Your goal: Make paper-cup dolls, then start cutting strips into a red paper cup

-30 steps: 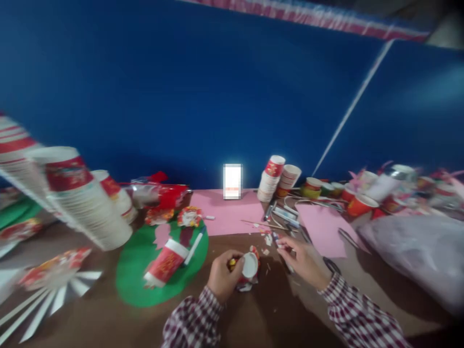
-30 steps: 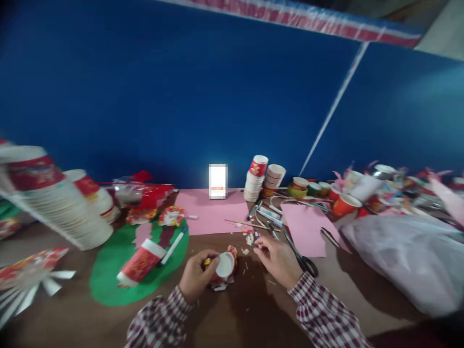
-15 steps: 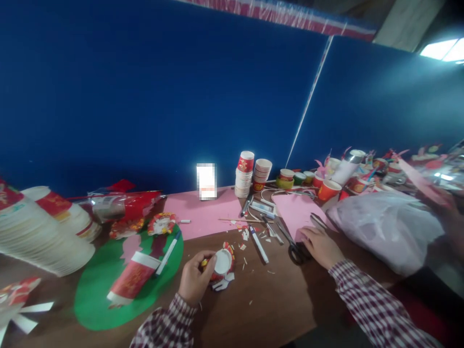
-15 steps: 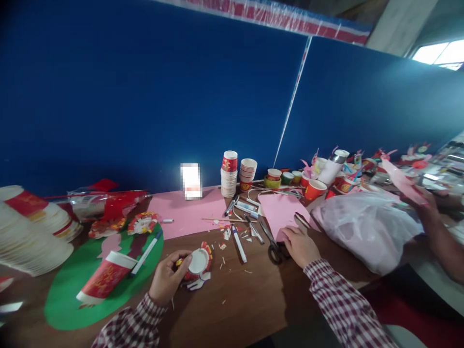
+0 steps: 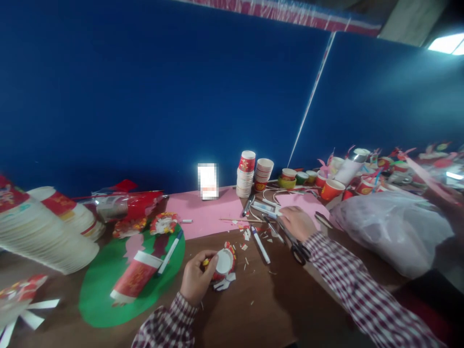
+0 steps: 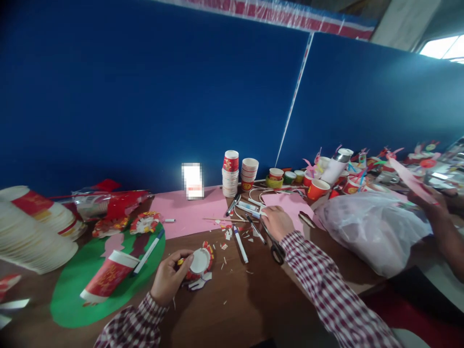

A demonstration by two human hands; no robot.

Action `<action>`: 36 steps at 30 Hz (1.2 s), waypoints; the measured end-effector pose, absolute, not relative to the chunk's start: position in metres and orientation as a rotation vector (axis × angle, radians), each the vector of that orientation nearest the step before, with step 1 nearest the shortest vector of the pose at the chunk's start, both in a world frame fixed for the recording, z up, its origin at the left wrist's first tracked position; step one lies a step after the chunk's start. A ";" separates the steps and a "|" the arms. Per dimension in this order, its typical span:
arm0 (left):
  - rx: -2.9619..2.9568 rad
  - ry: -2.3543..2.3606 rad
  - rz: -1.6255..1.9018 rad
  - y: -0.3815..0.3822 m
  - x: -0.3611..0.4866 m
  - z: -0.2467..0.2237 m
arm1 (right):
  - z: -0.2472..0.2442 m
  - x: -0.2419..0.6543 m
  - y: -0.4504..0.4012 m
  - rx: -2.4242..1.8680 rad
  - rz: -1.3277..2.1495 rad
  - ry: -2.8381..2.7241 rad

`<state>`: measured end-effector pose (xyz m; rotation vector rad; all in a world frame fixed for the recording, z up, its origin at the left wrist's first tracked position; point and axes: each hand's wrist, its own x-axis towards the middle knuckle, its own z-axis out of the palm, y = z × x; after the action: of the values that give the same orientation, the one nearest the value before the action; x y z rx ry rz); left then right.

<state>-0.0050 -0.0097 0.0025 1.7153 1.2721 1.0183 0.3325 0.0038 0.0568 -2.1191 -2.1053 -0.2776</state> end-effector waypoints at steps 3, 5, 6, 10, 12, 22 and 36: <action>1.696 1.286 1.016 -0.010 -0.006 0.004 | 0.056 0.314 0.047 -2.103 -0.224 -2.179; 1.686 1.290 1.007 -0.010 -0.007 0.006 | 0.051 0.308 0.071 -2.131 -0.171 -2.209; 1.679 1.290 1.011 -0.010 -0.007 0.006 | 0.048 0.306 0.080 -2.147 -0.140 -2.223; 1.673 1.308 1.019 -0.010 -0.008 0.009 | 0.042 0.305 0.098 -2.191 -0.052 -2.249; 1.669 1.313 1.022 -0.011 -0.007 0.010 | 0.043 0.306 0.099 -2.188 -0.039 -2.253; 1.494 1.296 1.096 -0.004 -0.014 0.007 | 0.063 0.295 0.052 -2.025 -0.087 -1.936; 1.837 1.619 1.301 -0.013 -0.010 0.017 | 0.050 0.202 -0.080 -1.035 1.484 -0.741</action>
<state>-0.0102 -0.0131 0.0171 1.8371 1.6188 1.3007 0.2018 -0.0804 0.0501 -1.0355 -0.7411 1.4838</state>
